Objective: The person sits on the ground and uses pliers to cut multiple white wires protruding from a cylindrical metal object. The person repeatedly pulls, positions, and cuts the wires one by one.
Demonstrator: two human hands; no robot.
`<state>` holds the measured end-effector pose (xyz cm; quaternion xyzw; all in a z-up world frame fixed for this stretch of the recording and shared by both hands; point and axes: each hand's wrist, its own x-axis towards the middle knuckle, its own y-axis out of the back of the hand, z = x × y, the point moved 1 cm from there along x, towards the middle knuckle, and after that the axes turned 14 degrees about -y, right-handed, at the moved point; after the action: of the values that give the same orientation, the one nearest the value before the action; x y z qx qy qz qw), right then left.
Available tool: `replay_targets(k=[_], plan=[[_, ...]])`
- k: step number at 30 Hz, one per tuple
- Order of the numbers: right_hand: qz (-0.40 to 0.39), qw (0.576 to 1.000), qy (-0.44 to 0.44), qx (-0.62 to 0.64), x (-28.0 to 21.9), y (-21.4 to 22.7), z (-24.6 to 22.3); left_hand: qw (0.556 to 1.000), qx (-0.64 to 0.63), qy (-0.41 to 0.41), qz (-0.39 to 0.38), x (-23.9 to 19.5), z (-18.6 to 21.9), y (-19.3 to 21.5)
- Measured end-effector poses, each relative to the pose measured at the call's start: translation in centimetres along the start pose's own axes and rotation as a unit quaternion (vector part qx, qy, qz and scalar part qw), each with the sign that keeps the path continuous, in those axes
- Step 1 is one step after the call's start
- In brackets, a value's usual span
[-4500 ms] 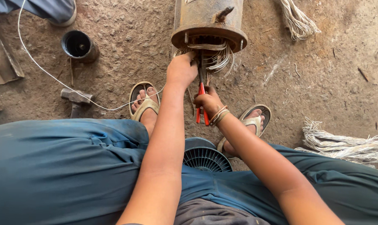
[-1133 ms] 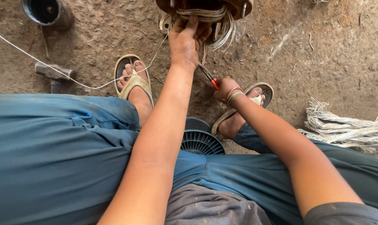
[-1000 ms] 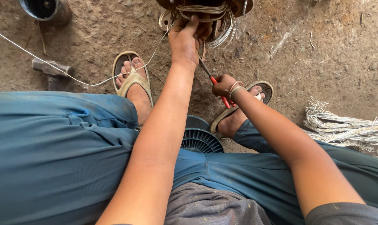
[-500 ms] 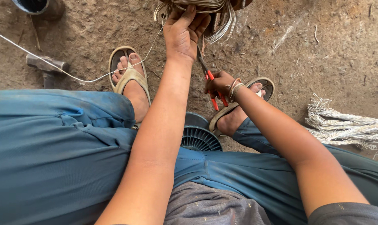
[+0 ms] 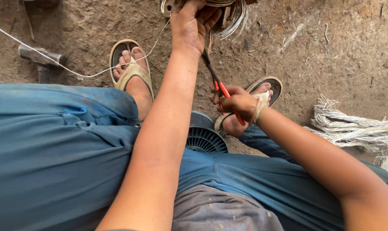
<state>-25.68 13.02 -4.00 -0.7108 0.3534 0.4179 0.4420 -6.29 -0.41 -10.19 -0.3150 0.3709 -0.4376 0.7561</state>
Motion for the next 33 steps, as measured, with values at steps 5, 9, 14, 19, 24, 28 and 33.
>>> replay_targets(k=[5, 9, 14, 19, 24, 28, 33], plan=[[0.017, 0.995, 0.095, -0.016, -3.0, -1.9, 0.1, 0.999, -0.033, -0.012, -0.004, 0.0, -1.3, 0.2], [0.023, 0.994, 0.080, 0.068, -4.0, -3.4, -1.3, 0.999, -0.011, -0.047, -0.002, -0.2, -1.4, 0.5], [0.059, 0.986, 0.094, 0.126, -3.6, -5.0, -4.2, 0.998, 0.050, 0.017, 0.028, 0.2, -0.7, 0.8], [0.098, 0.985, 0.100, 0.099, -1.9, -6.5, -6.0, 0.995, 0.048, 0.057, 0.070, 0.9, -1.1, 1.3], [0.143, 0.977, 0.121, 0.104, 0.1, -6.6, -6.1, 0.995, 0.047, 0.049, 0.075, 1.0, -2.7, 1.8], [0.230, 0.959, 0.141, 0.082, 2.5, -7.9, -6.6, 0.997, 0.051, 0.018, 0.055, 1.3, -2.7, 2.2], [0.364, 0.911, 0.189, -0.041, 2.4, -9.0, -6.1, 0.999, 0.015, -0.004, 0.034, 1.3, -4.6, 2.7]])
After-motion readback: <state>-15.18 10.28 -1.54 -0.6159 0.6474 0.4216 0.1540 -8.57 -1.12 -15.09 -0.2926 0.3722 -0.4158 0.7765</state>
